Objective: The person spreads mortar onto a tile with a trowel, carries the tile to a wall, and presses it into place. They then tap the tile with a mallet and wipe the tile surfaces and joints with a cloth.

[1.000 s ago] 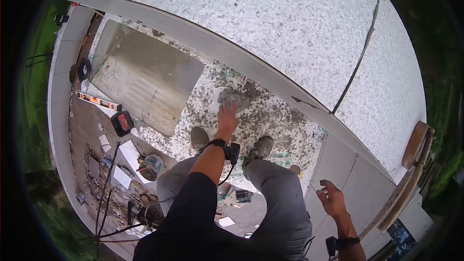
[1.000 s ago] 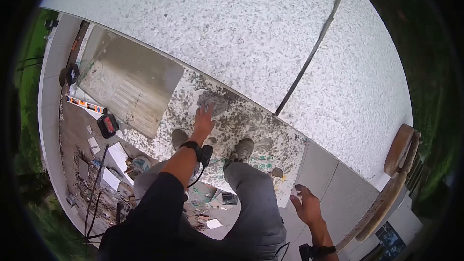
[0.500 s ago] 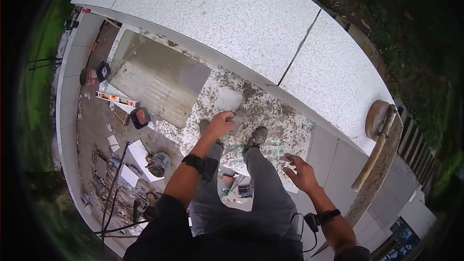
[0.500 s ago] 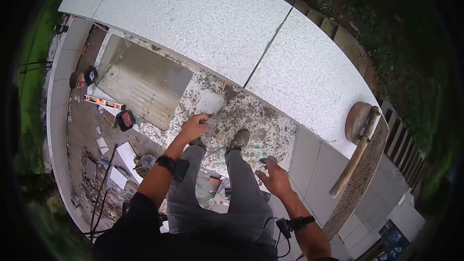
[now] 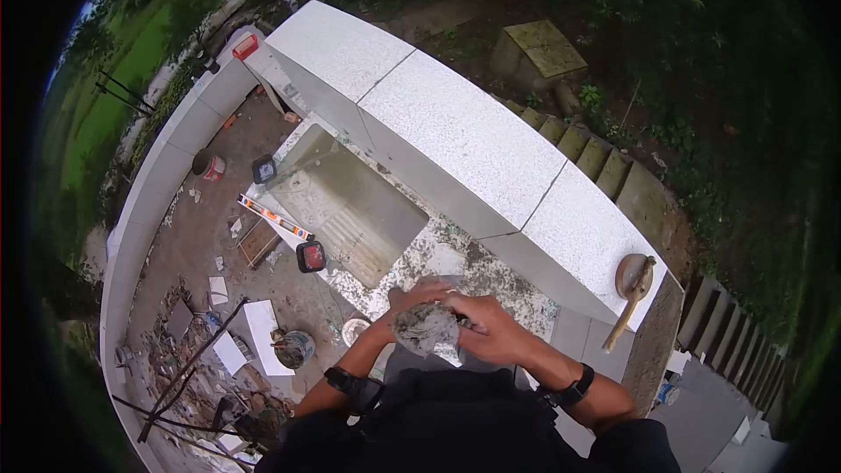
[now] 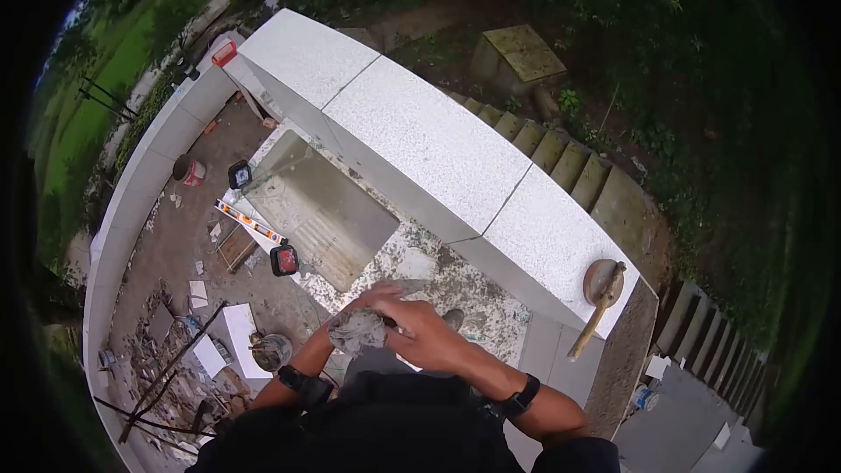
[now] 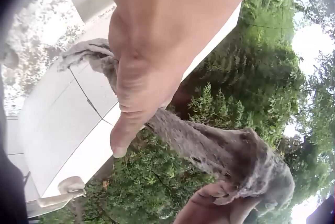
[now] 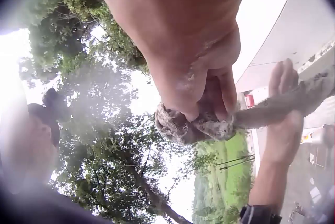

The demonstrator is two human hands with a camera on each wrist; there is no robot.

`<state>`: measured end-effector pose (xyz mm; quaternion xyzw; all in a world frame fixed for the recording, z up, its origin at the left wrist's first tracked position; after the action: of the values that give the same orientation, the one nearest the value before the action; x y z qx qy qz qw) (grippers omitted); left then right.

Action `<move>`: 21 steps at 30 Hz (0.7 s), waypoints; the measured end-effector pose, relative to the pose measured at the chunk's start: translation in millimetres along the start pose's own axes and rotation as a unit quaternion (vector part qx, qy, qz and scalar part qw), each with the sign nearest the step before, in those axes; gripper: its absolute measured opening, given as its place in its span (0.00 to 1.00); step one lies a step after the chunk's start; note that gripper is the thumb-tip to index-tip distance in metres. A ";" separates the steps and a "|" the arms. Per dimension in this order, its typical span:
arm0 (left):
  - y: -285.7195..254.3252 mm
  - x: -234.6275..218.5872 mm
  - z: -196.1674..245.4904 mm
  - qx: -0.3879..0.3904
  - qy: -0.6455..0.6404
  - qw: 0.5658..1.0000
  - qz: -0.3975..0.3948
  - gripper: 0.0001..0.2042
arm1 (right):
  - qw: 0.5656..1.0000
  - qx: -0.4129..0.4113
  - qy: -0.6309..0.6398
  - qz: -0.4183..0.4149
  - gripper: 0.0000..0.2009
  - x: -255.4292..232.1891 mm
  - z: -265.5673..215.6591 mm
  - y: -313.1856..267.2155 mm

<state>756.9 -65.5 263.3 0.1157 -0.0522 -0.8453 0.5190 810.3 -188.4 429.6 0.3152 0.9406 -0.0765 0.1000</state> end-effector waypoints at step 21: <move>-68.8 -207.0 152.4 -0.097 0.229 0.906 0.342 0.34 | 0.959 0.131 0.245 0.052 0.30 94.6 -22.3 169.3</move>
<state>749.2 145.1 425.8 0.2304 0.1137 -0.5674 0.7824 836.3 4.5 415.2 0.3830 0.9003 -0.1147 -0.1718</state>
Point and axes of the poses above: each hand's wrist, its own y-axis towards the middle knuckle, its own x-axis out of the palm, z = x × y, the point moved 7 cm from there along y, towards the middle knuckle, and after that the axes turned 2 degrees about -x, right-handed, at the moved point
